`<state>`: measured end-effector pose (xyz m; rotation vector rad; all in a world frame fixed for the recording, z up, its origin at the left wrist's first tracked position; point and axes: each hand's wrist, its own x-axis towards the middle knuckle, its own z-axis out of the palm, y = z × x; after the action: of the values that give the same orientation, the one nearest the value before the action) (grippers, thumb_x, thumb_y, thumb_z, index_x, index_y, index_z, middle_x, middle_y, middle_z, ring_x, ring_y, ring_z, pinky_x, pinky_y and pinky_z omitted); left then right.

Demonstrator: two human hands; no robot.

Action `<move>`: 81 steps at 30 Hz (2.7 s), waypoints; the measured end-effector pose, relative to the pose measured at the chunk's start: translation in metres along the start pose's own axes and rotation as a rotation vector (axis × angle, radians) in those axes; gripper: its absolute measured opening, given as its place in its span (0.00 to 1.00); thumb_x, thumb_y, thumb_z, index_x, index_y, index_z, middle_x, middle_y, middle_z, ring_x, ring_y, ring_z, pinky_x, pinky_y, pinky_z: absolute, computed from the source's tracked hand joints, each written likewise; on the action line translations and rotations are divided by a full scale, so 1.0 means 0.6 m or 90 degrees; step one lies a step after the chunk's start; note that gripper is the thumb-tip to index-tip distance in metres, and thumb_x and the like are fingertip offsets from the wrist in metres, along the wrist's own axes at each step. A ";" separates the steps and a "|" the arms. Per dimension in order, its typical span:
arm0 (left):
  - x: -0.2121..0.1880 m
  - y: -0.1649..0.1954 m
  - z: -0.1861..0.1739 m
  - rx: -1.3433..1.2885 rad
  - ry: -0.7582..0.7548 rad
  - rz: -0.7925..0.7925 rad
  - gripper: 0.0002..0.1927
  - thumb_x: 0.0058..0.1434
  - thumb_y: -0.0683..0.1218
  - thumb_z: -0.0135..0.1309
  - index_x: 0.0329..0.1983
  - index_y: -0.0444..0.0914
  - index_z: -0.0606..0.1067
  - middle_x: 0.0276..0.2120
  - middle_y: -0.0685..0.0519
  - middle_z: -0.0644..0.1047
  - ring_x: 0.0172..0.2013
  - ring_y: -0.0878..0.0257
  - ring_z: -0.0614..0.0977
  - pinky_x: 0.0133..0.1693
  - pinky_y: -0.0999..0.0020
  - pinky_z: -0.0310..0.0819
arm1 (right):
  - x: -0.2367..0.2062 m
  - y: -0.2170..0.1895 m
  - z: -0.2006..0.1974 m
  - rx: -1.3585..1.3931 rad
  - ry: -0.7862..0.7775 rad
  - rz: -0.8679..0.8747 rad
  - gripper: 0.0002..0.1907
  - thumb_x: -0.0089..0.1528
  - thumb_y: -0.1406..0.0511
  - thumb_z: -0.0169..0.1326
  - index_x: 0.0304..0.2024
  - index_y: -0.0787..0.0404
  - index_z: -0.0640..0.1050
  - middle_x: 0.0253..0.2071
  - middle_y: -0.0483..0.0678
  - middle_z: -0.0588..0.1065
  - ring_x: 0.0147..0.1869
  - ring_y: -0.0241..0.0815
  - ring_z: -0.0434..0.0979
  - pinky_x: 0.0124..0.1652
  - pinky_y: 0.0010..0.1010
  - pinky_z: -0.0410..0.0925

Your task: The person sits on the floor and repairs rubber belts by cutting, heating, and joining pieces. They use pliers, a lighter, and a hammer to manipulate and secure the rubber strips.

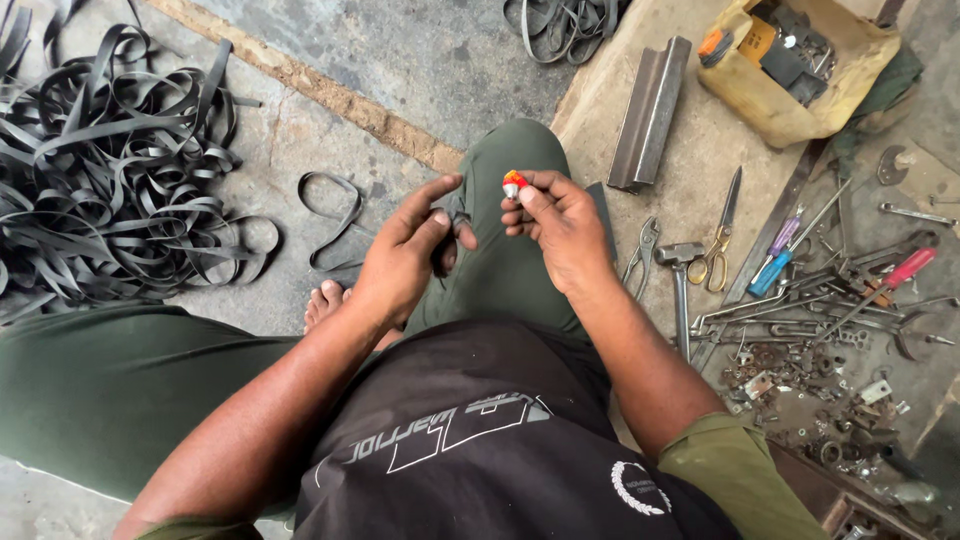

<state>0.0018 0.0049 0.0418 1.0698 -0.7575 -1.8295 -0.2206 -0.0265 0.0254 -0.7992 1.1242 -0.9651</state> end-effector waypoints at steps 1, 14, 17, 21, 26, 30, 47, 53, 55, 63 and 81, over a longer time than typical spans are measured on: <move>0.001 -0.003 -0.001 0.029 0.004 0.013 0.24 0.73 0.40 0.42 0.73 0.35 0.62 0.38 0.49 0.80 0.29 0.68 0.72 0.34 0.73 0.68 | -0.002 -0.002 -0.001 0.005 -0.010 -0.009 0.11 0.70 0.67 0.51 0.52 0.67 0.76 0.41 0.51 0.79 0.41 0.39 0.80 0.42 0.31 0.75; 0.004 -0.005 0.008 -0.018 -0.007 -0.007 0.08 0.70 0.37 0.47 0.46 0.37 0.62 0.37 0.41 0.82 0.30 0.60 0.84 0.32 0.67 0.79 | -0.042 -0.016 0.032 0.045 -0.068 -0.111 0.09 0.71 0.69 0.50 0.52 0.67 0.74 0.51 0.56 0.79 0.54 0.43 0.81 0.58 0.37 0.74; 0.002 0.002 0.012 0.009 -0.021 -0.023 0.06 0.71 0.38 0.47 0.45 0.37 0.63 0.36 0.43 0.82 0.27 0.62 0.82 0.29 0.69 0.77 | -0.043 -0.017 0.041 0.027 -0.076 -0.117 0.09 0.72 0.68 0.48 0.53 0.67 0.73 0.53 0.58 0.78 0.56 0.44 0.81 0.59 0.38 0.74; -0.002 0.010 0.013 0.055 -0.027 -0.034 0.04 0.72 0.40 0.48 0.45 0.37 0.65 0.35 0.44 0.83 0.26 0.63 0.81 0.28 0.71 0.74 | -0.043 -0.022 0.049 -0.002 -0.068 -0.139 0.10 0.74 0.67 0.47 0.53 0.68 0.72 0.52 0.58 0.79 0.55 0.45 0.82 0.59 0.38 0.75; 0.001 0.012 0.009 0.035 -0.014 -0.077 0.06 0.70 0.40 0.48 0.47 0.37 0.66 0.35 0.43 0.83 0.29 0.61 0.84 0.31 0.70 0.77 | -0.051 -0.032 0.054 -0.103 -0.074 -0.217 0.10 0.75 0.67 0.47 0.53 0.68 0.71 0.52 0.57 0.79 0.55 0.43 0.82 0.60 0.36 0.75; 0.005 0.008 0.004 -0.004 -0.032 -0.080 0.05 0.70 0.40 0.49 0.47 0.34 0.69 0.36 0.42 0.83 0.32 0.59 0.86 0.34 0.68 0.80 | -0.057 -0.034 0.054 -0.180 -0.063 -0.236 0.09 0.75 0.67 0.47 0.53 0.68 0.72 0.52 0.56 0.80 0.55 0.41 0.82 0.58 0.32 0.75; 0.003 -0.012 0.007 -0.049 -0.028 -0.096 0.10 0.71 0.42 0.49 0.50 0.31 0.74 0.36 0.44 0.82 0.33 0.60 0.85 0.37 0.68 0.80 | -0.055 -0.032 0.078 -0.500 0.041 -0.403 0.04 0.70 0.69 0.55 0.47 0.63 0.77 0.47 0.50 0.78 0.49 0.42 0.81 0.47 0.30 0.75; -0.004 -0.005 0.009 -0.046 -0.053 -0.068 0.12 0.72 0.41 0.47 0.53 0.30 0.74 0.38 0.45 0.82 0.36 0.61 0.84 0.40 0.68 0.80 | -0.055 -0.039 0.091 -0.579 0.057 -0.436 0.05 0.69 0.69 0.57 0.47 0.63 0.77 0.45 0.51 0.77 0.48 0.47 0.81 0.48 0.36 0.74; -0.006 -0.005 0.008 -0.049 -0.077 -0.052 0.12 0.73 0.41 0.46 0.53 0.29 0.73 0.39 0.46 0.82 0.37 0.61 0.84 0.42 0.67 0.80 | -0.055 -0.041 0.092 -0.615 0.056 -0.461 0.06 0.68 0.69 0.57 0.47 0.62 0.77 0.46 0.51 0.77 0.50 0.50 0.81 0.49 0.37 0.73; -0.003 -0.009 0.007 -0.059 -0.079 -0.040 0.13 0.73 0.40 0.43 0.56 0.29 0.70 0.41 0.44 0.82 0.40 0.59 0.85 0.45 0.66 0.80 | -0.051 -0.054 0.078 -0.516 0.023 -0.350 0.06 0.67 0.69 0.56 0.47 0.62 0.79 0.45 0.51 0.77 0.47 0.49 0.82 0.45 0.34 0.75; -0.001 -0.004 0.010 -0.041 -0.076 -0.041 0.13 0.72 0.38 0.44 0.57 0.27 0.71 0.42 0.43 0.82 0.41 0.59 0.85 0.47 0.66 0.80 | -0.047 -0.034 0.081 -0.495 0.017 -0.343 0.05 0.71 0.69 0.53 0.47 0.63 0.77 0.47 0.50 0.80 0.49 0.43 0.83 0.48 0.31 0.75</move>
<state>-0.0040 0.0068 0.0426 0.9600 -0.7355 -1.9735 -0.1816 -0.0061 0.0662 -1.7882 1.3517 -0.9653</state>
